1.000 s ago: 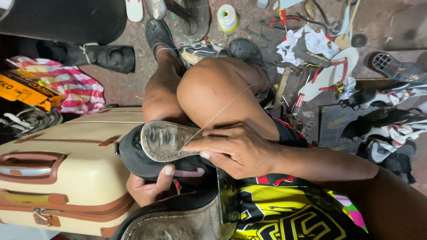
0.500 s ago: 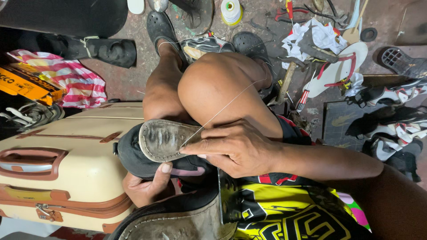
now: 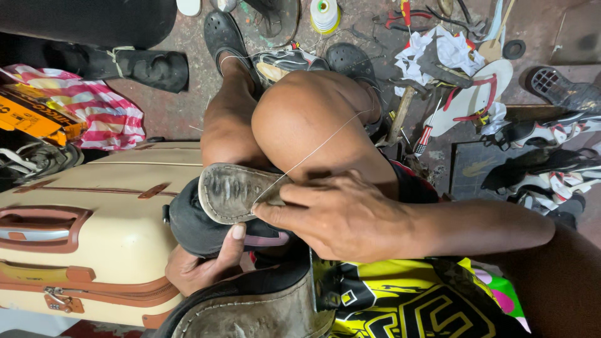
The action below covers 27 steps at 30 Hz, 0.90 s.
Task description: The person sits on the floor and sews the sole of a black shoe using a needle and white thread. They repeatedly push the needle through the sole and pull the thread tight to secure the stitching.
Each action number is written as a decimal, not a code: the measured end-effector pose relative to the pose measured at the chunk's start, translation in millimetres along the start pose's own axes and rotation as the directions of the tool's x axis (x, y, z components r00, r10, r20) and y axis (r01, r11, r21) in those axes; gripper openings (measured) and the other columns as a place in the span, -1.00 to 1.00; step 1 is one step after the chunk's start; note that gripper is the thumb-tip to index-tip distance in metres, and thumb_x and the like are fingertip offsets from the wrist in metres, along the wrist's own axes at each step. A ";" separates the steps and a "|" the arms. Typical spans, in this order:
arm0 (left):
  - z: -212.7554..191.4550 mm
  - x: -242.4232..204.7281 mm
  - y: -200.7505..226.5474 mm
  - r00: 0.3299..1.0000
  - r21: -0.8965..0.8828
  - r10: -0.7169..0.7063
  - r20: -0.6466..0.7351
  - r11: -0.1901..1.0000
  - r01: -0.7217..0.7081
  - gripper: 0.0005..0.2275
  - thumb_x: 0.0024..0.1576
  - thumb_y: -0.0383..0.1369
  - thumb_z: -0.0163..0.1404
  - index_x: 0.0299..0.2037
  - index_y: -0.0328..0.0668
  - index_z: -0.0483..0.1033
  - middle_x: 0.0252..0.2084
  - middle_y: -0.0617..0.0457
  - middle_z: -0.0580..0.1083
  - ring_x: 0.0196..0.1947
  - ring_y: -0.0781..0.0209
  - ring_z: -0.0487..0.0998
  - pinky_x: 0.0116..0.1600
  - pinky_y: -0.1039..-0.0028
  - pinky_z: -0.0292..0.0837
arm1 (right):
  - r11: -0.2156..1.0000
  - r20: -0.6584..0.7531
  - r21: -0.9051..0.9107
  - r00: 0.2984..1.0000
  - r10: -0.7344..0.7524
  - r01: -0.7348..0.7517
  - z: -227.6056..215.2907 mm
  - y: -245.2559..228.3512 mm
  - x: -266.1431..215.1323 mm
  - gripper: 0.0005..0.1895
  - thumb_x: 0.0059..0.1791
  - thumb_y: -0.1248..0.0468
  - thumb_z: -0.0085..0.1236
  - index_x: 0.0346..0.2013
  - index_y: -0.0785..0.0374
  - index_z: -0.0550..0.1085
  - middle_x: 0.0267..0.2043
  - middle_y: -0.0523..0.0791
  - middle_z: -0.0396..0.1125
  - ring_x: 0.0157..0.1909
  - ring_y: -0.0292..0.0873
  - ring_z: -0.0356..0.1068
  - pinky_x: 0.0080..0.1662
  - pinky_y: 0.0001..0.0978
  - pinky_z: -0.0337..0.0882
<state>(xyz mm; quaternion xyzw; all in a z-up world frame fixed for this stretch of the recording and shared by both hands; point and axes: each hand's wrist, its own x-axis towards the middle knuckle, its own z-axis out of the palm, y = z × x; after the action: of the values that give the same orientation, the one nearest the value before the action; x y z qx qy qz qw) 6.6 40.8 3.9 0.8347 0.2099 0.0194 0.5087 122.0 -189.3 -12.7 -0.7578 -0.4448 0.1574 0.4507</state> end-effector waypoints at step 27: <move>12.3 4.3 2.4 0.971 0.105 0.235 -0.048 0.968 -0.229 -0.74 0.08 -0.52 0.25 -0.03 -0.38 0.57 -0.05 -0.06 0.55 -0.05 0.28 0.53 0.09 0.51 0.42 | 0.981 0.145 -0.105 0.978 -0.150 0.166 -3.9 0.8 42.3 -0.66 -0.11 0.29 0.06 -0.06 0.29 0.37 -0.27 0.01 0.34 -0.31 0.16 0.47 -0.44 0.09 0.36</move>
<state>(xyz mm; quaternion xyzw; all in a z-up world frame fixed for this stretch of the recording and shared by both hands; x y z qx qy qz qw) 14.3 31.1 -0.8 0.8766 0.1266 0.0934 0.4547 148.4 -157.1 -4.4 -0.7325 -0.5419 0.1466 0.3852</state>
